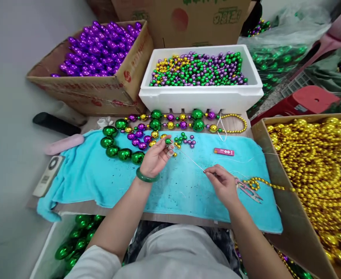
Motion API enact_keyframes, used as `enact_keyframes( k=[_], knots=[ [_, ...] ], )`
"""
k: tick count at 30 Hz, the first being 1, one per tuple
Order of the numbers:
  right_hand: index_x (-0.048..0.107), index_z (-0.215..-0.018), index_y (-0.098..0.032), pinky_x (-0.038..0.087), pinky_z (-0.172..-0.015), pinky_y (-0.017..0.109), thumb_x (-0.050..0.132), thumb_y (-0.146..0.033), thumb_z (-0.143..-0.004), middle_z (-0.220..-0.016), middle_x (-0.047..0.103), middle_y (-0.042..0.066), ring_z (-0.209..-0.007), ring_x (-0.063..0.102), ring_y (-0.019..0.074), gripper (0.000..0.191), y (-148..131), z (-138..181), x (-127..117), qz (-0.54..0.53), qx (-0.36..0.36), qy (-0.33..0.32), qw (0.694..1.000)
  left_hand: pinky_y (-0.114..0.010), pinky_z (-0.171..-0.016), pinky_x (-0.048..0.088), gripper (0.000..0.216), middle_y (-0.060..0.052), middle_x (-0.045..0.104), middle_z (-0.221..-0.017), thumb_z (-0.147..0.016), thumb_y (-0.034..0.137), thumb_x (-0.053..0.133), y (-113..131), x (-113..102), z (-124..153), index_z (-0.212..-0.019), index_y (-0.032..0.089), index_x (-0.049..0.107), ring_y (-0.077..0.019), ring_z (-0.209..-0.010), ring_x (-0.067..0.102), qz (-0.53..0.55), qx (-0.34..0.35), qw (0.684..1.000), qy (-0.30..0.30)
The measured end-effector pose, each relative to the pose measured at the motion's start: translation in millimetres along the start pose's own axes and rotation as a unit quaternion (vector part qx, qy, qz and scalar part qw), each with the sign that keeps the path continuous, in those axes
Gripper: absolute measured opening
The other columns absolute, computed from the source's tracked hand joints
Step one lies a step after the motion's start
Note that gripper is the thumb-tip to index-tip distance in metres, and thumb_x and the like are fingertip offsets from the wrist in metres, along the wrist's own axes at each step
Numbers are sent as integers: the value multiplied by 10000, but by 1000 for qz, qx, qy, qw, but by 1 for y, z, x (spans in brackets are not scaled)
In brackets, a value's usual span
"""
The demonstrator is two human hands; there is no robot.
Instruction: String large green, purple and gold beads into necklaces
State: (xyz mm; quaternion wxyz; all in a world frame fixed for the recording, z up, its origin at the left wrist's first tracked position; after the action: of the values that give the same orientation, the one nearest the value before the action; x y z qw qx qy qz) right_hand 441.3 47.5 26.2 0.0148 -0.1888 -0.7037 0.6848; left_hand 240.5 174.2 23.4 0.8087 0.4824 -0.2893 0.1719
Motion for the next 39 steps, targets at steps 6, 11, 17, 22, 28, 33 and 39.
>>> enact_keyframes(
  k=[6,11,17,22,28,33,39],
  knots=[
    [707,-728,-210,411,-567,290,606,-287,-819,-693,632,41,-641,552,159,156,-4,-1,4,24,-11,-20,999,-176,-646,516,106,-40,648,-816,-858,125,613,4,-9,2,-936,134,684,-73,-698,610,18,13,999,26],
    [703,-720,-211,410,-557,290,612,-297,-809,-691,637,42,-637,554,162,154,-4,0,4,28,-5,-15,999,-170,-648,511,118,-26,645,-830,-833,128,646,5,-11,3,-945,151,675,-67,-714,615,5,26,999,24],
    [707,-728,-210,409,-549,286,614,-301,-806,-687,634,43,-641,554,164,151,-5,0,3,29,-3,-9,1000,-177,-650,505,140,-23,639,-842,-808,127,670,4,-10,1,-946,153,672,-68,-723,613,-9,35,999,18],
    [704,-728,-208,413,-554,281,605,-282,-810,-695,635,39,-626,547,153,149,-5,-1,2,41,-6,-14,999,-187,-655,498,140,-32,643,-846,-808,119,657,3,-12,1,-943,145,678,-75,-724,610,4,31,999,27],
    [706,-736,-209,408,-536,269,593,-287,-810,-669,622,26,-579,520,137,156,-3,-2,5,59,-7,-10,998,-221,-663,486,341,-5,627,-884,-704,124,734,11,-4,6,-1030,185,658,-91,-732,612,-97,108,989,13],
    [679,-744,-198,423,-541,256,594,-341,-807,-695,629,26,-602,539,136,178,4,-8,12,15,22,4,1000,-271,-702,485,408,-19,661,-872,-711,193,750,-2,14,10,-1105,211,646,-143,-777,612,-293,91,950,-66],
    [662,-778,-198,365,-485,254,653,-402,-777,-605,547,-7,-538,468,127,204,21,-9,-3,-46,75,54,995,-405,-946,441,165,-89,681,-1011,-828,222,606,75,-7,0,-953,184,706,-252,-998,600,-686,299,660,60]
  ],
)
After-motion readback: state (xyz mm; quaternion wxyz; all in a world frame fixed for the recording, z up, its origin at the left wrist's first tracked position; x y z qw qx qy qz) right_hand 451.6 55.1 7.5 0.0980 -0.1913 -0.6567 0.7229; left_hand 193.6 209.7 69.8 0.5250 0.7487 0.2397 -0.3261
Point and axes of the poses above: each hand's wrist, its own z-axis away from the middle knuckle, its own x-axis out of the palm, y = z × x, the point moved 8 cm from there along -z, towards the middle knuckle
